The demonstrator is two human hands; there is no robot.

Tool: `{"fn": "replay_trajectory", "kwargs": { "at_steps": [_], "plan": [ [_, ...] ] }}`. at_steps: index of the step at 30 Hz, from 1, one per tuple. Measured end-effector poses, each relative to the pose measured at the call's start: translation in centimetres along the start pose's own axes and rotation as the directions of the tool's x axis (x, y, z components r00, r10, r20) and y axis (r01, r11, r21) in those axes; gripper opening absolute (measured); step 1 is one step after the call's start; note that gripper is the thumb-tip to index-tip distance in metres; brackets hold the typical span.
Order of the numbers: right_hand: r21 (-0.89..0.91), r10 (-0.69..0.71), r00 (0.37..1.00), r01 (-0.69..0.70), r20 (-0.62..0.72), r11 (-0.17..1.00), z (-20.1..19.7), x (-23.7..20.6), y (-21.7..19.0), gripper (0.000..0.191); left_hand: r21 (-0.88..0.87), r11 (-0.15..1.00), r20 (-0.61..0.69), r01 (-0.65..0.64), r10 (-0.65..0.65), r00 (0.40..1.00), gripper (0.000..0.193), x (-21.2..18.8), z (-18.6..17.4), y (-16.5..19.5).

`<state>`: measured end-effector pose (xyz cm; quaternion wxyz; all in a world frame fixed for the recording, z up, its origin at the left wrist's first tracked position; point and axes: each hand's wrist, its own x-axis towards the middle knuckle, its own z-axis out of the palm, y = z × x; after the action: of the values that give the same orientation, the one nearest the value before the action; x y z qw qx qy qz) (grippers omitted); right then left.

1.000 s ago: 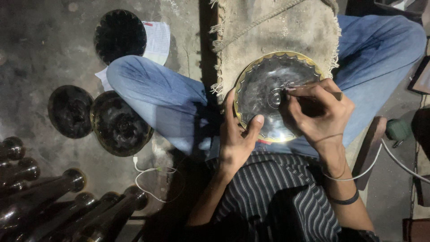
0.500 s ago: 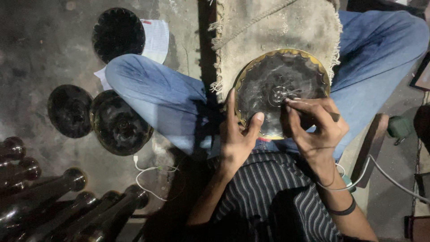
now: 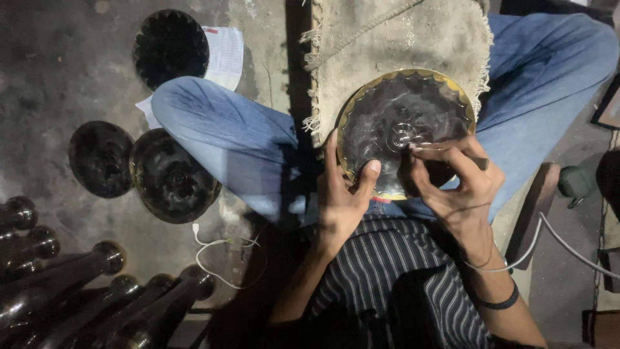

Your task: The person sits on the floor with a decorative metal plate resting on their lap and engraves a pattern into its center using a small handheld scriber tool, steadying the plate with the other hand. They periodically set the finished plate aside, pick up another dark plate from the floor, and continue engraving.

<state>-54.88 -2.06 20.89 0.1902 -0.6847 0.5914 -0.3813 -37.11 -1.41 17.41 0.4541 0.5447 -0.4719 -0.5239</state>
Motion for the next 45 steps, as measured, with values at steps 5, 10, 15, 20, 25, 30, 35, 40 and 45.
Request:
{"fn": "replay_trajectory", "kwargs": {
  "at_steps": [5,10,15,20,25,30,35,40,45],
  "plan": [
    [0.003,-0.006,0.999,0.006,0.043,1.0,-0.4,0.3,-0.1,0.021,-0.228,0.943,0.029,0.24,-0.24,0.97,0.077,-0.2,0.2,-0.3],
    [0.116,0.097,0.994,-0.091,-0.049,0.989,-0.5,0.6,-0.1,0.017,-0.015,0.995,-0.029,0.1,-0.1,0.995,0.052,-0.2,-0.9,-2.1],
    [0.227,0.151,0.978,-0.117,-0.14,0.967,-1.7,-0.1,0.0,0.01,0.013,0.959,-0.149,0.283,-0.278,0.949,0.033,-1.1,-1.4,-3.8],
    [0.299,0.143,0.968,-0.077,-0.208,0.951,-1.8,-0.4,0.3,0.008,-0.371,0.926,0.118,0.067,-0.025,0.993,0.082,-2.2,-0.8,-3.1],
    [0.257,0.155,0.978,-0.116,-0.137,0.959,-1.1,-0.3,0.0,0.01,-0.324,0.925,0.212,0.2,-0.135,0.968,0.101,-2.2,-0.8,-1.7],
    [0.121,0.109,0.987,-0.094,-0.117,0.988,-0.2,0.6,0.8,0.015,-0.26,0.955,0.256,0.145,-0.077,0.964,0.091,-1.5,-1.2,-1.5],
    [0.151,0.067,0.987,-0.045,-0.148,0.988,0.1,1.3,1.6,0.009,-0.353,0.884,0.296,0.306,-0.205,0.933,0.091,-1.4,-1.2,-1.4],
    [0.046,0.015,0.993,-0.01,-0.119,0.999,0.0,0.6,0.9,0.009,-0.391,0.888,0.195,0.242,-0.177,0.965,0.09,-1.1,-0.6,-1.3],
    [0.131,0.105,0.984,-0.086,-0.144,0.988,0.7,0.4,0.3,0.01,-0.072,0.997,0.122,0.008,0.001,0.993,0.077,-0.7,-1.0,-1.2]
  ]
}}
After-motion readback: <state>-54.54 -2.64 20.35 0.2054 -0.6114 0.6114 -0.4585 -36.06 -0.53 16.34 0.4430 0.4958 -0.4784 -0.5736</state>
